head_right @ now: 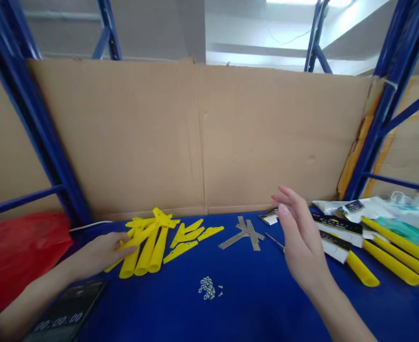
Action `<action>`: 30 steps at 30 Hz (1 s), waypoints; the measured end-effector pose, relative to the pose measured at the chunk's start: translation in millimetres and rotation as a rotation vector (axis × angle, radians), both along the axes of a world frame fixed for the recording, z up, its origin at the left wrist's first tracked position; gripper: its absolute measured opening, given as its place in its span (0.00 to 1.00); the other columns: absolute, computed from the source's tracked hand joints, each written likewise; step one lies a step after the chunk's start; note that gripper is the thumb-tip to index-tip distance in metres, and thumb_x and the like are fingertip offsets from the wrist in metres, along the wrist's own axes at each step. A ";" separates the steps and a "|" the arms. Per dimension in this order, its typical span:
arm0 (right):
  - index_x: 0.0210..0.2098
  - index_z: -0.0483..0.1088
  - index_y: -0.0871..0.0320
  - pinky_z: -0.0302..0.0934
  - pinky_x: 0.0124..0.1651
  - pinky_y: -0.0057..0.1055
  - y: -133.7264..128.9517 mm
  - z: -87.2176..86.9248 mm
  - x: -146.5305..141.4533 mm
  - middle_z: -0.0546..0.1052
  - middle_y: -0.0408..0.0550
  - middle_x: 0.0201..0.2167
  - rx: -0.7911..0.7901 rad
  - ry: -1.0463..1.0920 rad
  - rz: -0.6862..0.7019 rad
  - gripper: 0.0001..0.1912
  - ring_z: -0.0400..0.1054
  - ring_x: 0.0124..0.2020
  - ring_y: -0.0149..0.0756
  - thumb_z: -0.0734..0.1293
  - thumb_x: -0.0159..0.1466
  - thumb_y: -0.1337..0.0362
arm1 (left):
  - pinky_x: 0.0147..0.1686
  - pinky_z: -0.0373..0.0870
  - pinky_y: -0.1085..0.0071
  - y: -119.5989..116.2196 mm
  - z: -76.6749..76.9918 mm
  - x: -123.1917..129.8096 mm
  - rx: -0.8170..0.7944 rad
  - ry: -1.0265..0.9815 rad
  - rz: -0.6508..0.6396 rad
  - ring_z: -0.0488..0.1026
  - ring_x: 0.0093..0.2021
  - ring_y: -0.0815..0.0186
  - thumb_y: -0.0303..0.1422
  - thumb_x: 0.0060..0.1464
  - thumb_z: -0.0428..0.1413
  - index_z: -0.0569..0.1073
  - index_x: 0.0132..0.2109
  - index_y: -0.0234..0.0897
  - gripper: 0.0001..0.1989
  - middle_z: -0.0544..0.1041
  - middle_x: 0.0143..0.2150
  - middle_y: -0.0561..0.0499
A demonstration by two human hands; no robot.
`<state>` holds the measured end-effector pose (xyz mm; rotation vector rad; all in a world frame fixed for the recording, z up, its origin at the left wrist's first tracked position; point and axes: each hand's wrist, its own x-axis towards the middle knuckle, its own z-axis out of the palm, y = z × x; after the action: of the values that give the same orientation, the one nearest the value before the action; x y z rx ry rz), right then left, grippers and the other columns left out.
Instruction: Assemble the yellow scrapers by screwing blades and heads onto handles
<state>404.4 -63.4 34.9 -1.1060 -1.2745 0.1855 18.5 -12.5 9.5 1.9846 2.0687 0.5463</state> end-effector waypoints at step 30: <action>0.51 0.69 0.59 0.60 0.53 0.42 71.6 -59.8 -23.0 0.74 0.57 0.49 -0.533 -0.746 -0.025 0.19 0.65 0.53 0.49 0.60 0.61 0.66 | 0.13 0.59 0.76 -51.4 25.2 130.9 -0.193 -1.476 0.035 0.63 0.13 0.71 0.46 0.54 0.53 0.67 0.41 0.36 0.17 0.70 0.19 0.54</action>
<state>381.4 8.2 -24.8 -1.7423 -1.9348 0.0929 149.4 -64.0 34.7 0.8106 1.0852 1.2245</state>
